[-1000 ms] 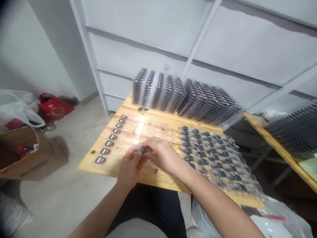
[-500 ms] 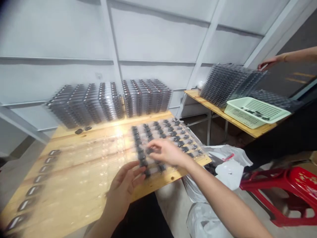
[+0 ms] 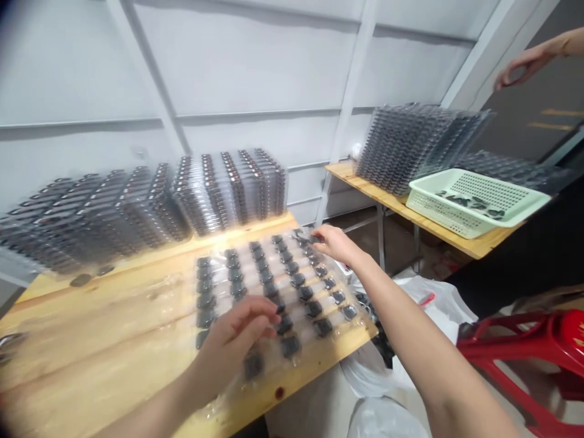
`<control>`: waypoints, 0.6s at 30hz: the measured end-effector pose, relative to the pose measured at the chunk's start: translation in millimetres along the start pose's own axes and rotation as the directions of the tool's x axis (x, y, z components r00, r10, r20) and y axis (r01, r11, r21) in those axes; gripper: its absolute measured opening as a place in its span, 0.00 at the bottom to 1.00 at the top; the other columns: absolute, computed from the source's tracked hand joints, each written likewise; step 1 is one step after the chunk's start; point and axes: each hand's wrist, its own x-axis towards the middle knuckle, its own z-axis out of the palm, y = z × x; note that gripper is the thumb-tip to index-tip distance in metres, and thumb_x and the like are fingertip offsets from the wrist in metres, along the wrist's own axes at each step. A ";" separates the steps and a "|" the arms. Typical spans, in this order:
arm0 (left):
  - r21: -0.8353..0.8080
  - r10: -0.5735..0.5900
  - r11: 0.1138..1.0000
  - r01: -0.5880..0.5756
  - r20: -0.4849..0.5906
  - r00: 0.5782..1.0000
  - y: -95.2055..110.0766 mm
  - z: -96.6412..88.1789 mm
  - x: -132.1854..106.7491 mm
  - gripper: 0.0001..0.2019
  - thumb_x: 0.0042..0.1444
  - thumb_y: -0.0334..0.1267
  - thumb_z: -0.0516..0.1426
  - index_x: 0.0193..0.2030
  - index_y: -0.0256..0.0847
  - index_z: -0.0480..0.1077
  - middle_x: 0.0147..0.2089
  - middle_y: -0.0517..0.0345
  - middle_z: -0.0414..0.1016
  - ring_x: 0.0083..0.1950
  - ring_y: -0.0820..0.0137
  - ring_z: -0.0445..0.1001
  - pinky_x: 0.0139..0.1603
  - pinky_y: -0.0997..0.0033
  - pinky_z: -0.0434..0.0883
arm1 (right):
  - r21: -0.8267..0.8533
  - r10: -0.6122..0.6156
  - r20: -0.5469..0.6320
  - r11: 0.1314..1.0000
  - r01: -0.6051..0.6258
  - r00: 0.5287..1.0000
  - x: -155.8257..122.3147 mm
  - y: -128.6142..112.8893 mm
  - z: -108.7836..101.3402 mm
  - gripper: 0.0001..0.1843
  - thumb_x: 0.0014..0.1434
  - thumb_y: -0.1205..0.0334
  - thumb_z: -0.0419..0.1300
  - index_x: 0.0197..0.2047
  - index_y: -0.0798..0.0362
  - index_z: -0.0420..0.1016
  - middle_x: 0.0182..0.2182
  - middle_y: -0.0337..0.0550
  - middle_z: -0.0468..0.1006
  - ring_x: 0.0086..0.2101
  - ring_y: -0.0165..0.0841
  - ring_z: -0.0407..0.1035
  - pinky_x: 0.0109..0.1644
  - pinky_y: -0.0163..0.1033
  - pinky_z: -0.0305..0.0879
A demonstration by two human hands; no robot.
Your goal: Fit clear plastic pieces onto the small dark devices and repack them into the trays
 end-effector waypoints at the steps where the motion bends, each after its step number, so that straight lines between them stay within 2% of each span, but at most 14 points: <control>1: -0.019 -0.026 0.999 0.026 -0.016 1.000 1.1 1.4 8.3 0.09 0.51 0.42 0.56 0.36 0.39 0.70 0.38 0.51 0.69 0.40 0.66 0.70 0.41 0.68 0.70 | 0.029 0.001 -0.001 1.000 -0.001 1.000 2.2 -2.5 2.2 0.15 0.49 0.63 0.56 0.41 0.59 0.71 0.33 0.43 0.72 0.32 0.29 0.65 0.38 0.33 0.61; 4: -0.196 -0.115 0.976 0.097 -0.080 0.990 2.7 7.5 33.6 0.12 0.49 0.42 0.59 0.38 0.37 0.70 0.38 0.51 0.70 0.41 0.65 0.70 0.42 0.66 0.70 | 0.216 0.014 0.016 0.976 -0.017 1.000 2.0 -23.1 6.8 0.19 0.52 0.57 0.56 0.44 0.61 0.68 0.35 0.44 0.72 0.33 0.28 0.66 0.38 0.32 0.63; 6: -0.367 -0.152 0.925 0.095 -0.129 0.980 2.4 12.2 49.2 0.16 0.47 0.40 0.61 0.42 0.37 0.68 0.41 0.50 0.70 0.42 0.65 0.70 0.43 0.64 0.70 | 0.311 -0.015 0.035 0.950 0.004 0.999 -2.4 -46.2 7.0 0.19 0.51 0.57 0.57 0.43 0.60 0.69 0.35 0.44 0.72 0.33 0.28 0.67 0.38 0.33 0.64; 9: -0.561 -0.167 0.826 0.056 -0.149 0.975 0.6 17.8 64.5 0.19 0.45 0.38 0.62 0.43 0.37 0.66 0.42 0.50 0.70 0.43 0.67 0.70 0.43 0.66 0.70 | 0.195 -0.149 0.036 0.971 0.139 0.988 -10.7 -81.4 5.4 0.14 0.51 0.63 0.56 0.42 0.58 0.71 0.37 0.44 0.72 0.35 0.30 0.66 0.40 0.34 0.63; 11: -0.583 -0.155 0.811 0.044 -0.142 0.978 -1.3 19.4 67.5 0.15 0.45 0.39 0.62 0.38 0.35 0.66 0.37 0.52 0.70 0.40 0.69 0.70 0.41 0.68 0.69 | 0.064 -0.239 0.051 0.970 0.236 0.970 -15.2 -97.2 5.7 0.13 0.51 0.67 0.56 0.41 0.57 0.71 0.38 0.44 0.72 0.38 0.31 0.66 0.42 0.35 0.62; 13: -0.544 -0.152 0.838 0.049 -0.147 0.977 -3.0 19.3 66.0 0.14 0.45 0.41 0.61 0.33 0.35 0.65 0.33 0.54 0.70 0.36 0.71 0.70 0.40 0.69 0.69 | -0.019 -0.290 0.079 0.956 0.292 0.954 -18.4 -105.6 7.9 0.12 0.50 0.69 0.57 0.40 0.57 0.71 0.39 0.45 0.71 0.39 0.33 0.66 0.44 0.36 0.62; 18: -0.413 -0.158 0.909 0.059 -0.209 0.965 -4.7 16.3 58.6 0.15 0.43 0.44 0.62 0.30 0.34 0.66 0.29 0.55 0.71 0.32 0.72 0.69 0.35 0.71 0.67 | -0.032 -0.347 0.104 0.936 0.352 0.932 -24.0 -117.1 14.5 0.09 0.51 0.70 0.58 0.37 0.56 0.73 0.36 0.45 0.72 0.37 0.32 0.66 0.41 0.34 0.63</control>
